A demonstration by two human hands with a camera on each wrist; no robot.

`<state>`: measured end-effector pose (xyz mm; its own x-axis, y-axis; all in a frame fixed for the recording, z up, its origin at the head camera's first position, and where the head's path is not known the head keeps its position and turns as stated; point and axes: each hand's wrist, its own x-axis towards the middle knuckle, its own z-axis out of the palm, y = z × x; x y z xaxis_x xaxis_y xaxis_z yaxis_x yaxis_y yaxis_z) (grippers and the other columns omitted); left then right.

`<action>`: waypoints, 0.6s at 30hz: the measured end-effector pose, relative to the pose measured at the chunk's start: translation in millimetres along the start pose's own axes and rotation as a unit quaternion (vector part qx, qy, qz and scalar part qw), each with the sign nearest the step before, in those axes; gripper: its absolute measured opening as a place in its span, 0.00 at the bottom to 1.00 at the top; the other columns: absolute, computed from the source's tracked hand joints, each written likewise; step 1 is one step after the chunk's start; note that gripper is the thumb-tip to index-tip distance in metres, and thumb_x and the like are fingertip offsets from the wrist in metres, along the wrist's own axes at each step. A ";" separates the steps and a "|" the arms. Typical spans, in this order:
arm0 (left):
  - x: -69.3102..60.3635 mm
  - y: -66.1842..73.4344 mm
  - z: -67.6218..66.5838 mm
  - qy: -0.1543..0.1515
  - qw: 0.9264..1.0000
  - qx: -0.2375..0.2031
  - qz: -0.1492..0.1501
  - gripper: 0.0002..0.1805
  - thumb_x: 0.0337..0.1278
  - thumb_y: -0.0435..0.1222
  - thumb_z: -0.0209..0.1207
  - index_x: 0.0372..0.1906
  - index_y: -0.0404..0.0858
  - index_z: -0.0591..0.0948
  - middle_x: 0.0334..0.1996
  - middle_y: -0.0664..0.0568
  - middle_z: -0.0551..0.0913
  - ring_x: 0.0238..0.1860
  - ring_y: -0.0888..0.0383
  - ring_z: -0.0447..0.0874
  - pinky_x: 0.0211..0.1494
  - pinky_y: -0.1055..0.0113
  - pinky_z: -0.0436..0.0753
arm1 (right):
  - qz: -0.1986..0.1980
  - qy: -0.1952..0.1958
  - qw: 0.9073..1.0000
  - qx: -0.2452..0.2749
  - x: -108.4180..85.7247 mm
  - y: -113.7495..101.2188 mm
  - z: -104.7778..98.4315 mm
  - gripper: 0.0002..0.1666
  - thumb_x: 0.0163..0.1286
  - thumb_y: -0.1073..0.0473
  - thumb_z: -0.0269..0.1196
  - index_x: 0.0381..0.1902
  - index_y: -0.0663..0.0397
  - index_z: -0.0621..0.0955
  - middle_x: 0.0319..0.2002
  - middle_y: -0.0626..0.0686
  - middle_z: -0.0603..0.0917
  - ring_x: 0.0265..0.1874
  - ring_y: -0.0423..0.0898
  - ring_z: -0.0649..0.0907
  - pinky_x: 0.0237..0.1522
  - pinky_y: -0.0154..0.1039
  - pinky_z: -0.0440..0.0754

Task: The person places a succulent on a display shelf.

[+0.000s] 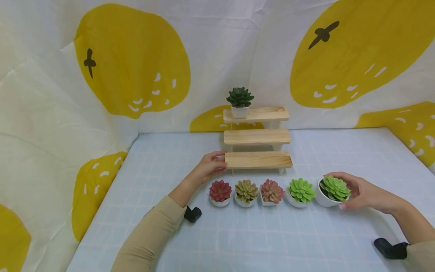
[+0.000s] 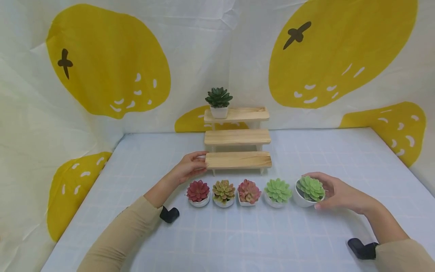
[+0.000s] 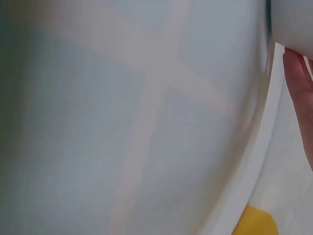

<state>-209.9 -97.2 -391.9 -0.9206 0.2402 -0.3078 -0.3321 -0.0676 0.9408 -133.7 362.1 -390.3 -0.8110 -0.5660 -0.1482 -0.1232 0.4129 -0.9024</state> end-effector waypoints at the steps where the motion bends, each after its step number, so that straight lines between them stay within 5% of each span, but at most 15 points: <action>1: -0.3 1.0 0.1 0.000 1.000 0.000 0.000 0.28 0.55 0.21 0.55 0.62 0.33 0.70 0.52 0.37 0.75 0.40 0.56 0.78 0.42 0.68 0.82 | -0.010 0.001 1.000 0.000 0.2 -1.0 -0.8 0.42 0.57 0.72 0.63 0.67 0.48 0.61 0.55 0.35 0.68 0.32 0.45 0.73 0.23 0.39 0.75; 7: -1.3 3.3 -0.9 -0.008 1.000 0.002 -0.001 0.28 0.55 0.21 0.55 0.63 0.33 0.68 0.53 0.36 0.74 0.40 0.56 0.78 0.43 0.68 0.82 | -0.030 0.043 0.998 -0.015 2.2 -8.2 -6.3 0.41 0.58 0.73 0.61 0.65 0.43 0.63 0.52 0.35 0.71 0.37 0.41 0.74 0.27 0.38 0.78; 13: -1.8 3.7 -1.2 -0.008 1.000 0.002 0.000 0.28 0.55 0.21 0.55 0.63 0.33 0.68 0.53 0.36 0.75 0.39 0.57 0.78 0.42 0.68 0.82 | -0.005 0.093 0.992 -0.081 6.6 -19.4 -15.3 0.38 0.59 0.68 0.62 0.65 0.41 0.62 0.54 0.29 0.67 0.45 0.30 0.71 0.37 0.32 0.78; 18: -1.6 2.4 -1.3 -0.010 1.000 0.005 -0.001 0.28 0.55 0.21 0.55 0.64 0.33 0.68 0.52 0.37 0.75 0.38 0.58 0.78 0.43 0.68 0.82 | 0.013 0.111 0.990 -0.089 9.1 -32.1 -24.1 0.38 0.62 0.68 0.61 0.65 0.37 0.61 0.53 0.30 0.68 0.45 0.28 0.71 0.37 0.30 0.78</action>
<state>-209.5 -99.0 -389.4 -0.9153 0.2603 -0.3074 -0.3326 -0.0579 0.9413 -150.8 360.8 -353.0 -0.9184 -0.3911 -0.0597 -0.1835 0.5547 -0.8116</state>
